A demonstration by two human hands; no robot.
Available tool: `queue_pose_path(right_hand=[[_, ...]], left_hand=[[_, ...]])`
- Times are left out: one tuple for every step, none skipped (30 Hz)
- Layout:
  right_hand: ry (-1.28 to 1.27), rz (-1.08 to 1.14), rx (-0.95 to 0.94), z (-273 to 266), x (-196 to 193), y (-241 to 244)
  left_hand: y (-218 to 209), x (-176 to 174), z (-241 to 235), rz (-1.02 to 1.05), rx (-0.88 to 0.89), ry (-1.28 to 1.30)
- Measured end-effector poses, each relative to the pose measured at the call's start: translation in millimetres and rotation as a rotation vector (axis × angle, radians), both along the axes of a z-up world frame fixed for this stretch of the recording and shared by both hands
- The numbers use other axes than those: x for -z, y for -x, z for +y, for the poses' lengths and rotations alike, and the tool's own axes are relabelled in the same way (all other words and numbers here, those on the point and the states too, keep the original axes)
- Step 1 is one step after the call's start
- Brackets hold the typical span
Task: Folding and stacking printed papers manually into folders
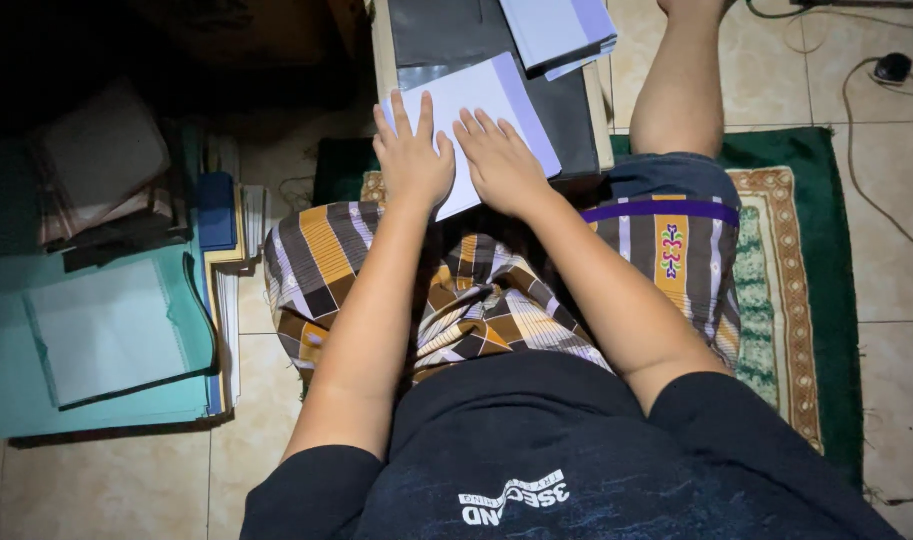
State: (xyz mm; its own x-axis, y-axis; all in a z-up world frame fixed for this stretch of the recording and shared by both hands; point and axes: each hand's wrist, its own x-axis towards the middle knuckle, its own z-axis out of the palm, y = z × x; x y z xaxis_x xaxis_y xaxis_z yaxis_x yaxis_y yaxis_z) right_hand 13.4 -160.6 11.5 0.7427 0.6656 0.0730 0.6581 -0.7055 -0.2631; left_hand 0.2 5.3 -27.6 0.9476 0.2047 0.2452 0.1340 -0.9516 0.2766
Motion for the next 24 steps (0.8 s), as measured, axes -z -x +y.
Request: queue_pose_path(right_hand=[[-0.016,-0.037,-0.027,-5.1,-1.4,5.0],[-0.015,-0.043,-0.025,-8.3,0.0,8.9],[-0.016,-0.037,-0.026,-10.6,1.1,11.6],[-0.018,-0.031,-0.028,-12.8,2.6,14.2],[-0.016,-0.029,-0.034,-7.4,0.6,7.3],[-0.014,0.013,-0.017,-2.0,-1.1,0.3],[-0.012,0.059,0.000,2.9,-2.2,-4.9],[-0.010,0.066,-0.004,8.3,-0.2,-11.7],[0.008,0.077,0.009,14.8,-1.2,-24.4],[0.027,0.088,0.023,20.7,-2.8,-37.1],[0.024,0.084,0.031,24.2,-0.5,-44.0],[0.028,0.075,0.037,27.2,1.9,-51.3],[0.036,0.068,0.046,28.6,5.2,-57.6],[0.035,0.065,0.058,20.8,4.2,-54.4],[0.041,0.012,0.077,17.0,4.0,-49.3],[0.048,-0.040,0.096,13.2,3.9,-44.2],[0.047,-0.041,0.110,5.6,-0.3,-37.5],[0.038,-0.027,0.156,-1.9,-4.3,-30.7],[0.035,-0.013,0.199,-11.4,-8.2,-23.1],[0.038,-0.015,0.212,-8.9,-10.0,-26.5],[0.051,-0.040,0.211,-9.9,-9.7,-24.4],[0.063,-0.065,0.209,-11.2,-9.4,-22.8],[0.071,-0.067,0.228,-14.1,-8.4,-23.9],[0.066,-0.081,0.222,-16.8,-7.6,-25.7]], left_hand=[[-4.7,0.0,1.1,-0.006,-0.004,-0.017],[-2.9,-1.4,0.2,-0.011,-0.001,-0.017],[-1.4,-3.2,0.4,-0.012,0.006,-0.024],[0.0,-4.6,0.5,-0.012,0.013,-0.032],[-0.4,-7.1,0.5,-0.010,0.007,-0.030],[-1.0,-9.3,0.4,0.018,0.011,-0.016],[0.2,-11.0,-0.2,0.050,0.016,-0.001],[4.9,-10.1,-1.1,0.056,0.012,0.001],[2.9,-12.5,-0.7,0.078,0.013,0.023],[0.8,-15.5,-0.9,0.100,0.014,0.044],[0.6,-14.3,0.1,0.095,0.022,0.041],[0.0,-13.0,0.8,0.051,0.015,0.026],[0.0,-10.6,0.2,0.007,0.011,0.013],[-1.3,-10.4,-2.6,0.004,0.022,0.013],[-0.2,-10.5,-1.6,-0.004,0.013,0.027],[0.8,-10.5,-0.8,-0.013,0.004,0.042],[2.8,-15.0,-0.3,-0.015,0.018,0.040],[4.7,-19.3,0.1,0.041,0.015,0.030],[7.4,-22.8,-1.9,0.097,0.010,0.025],[7.1,-32.2,-3.8,0.095,0.023,0.028],[11.3,-39.8,-8.7,0.149,0.018,-0.042],[15.1,-47.4,-13.8,0.201,0.013,-0.113],[7.0,-40.0,-20.7,0.199,0.032,-0.108],[-1.7,-32.9,-27.7,0.249,0.059,-0.126]])
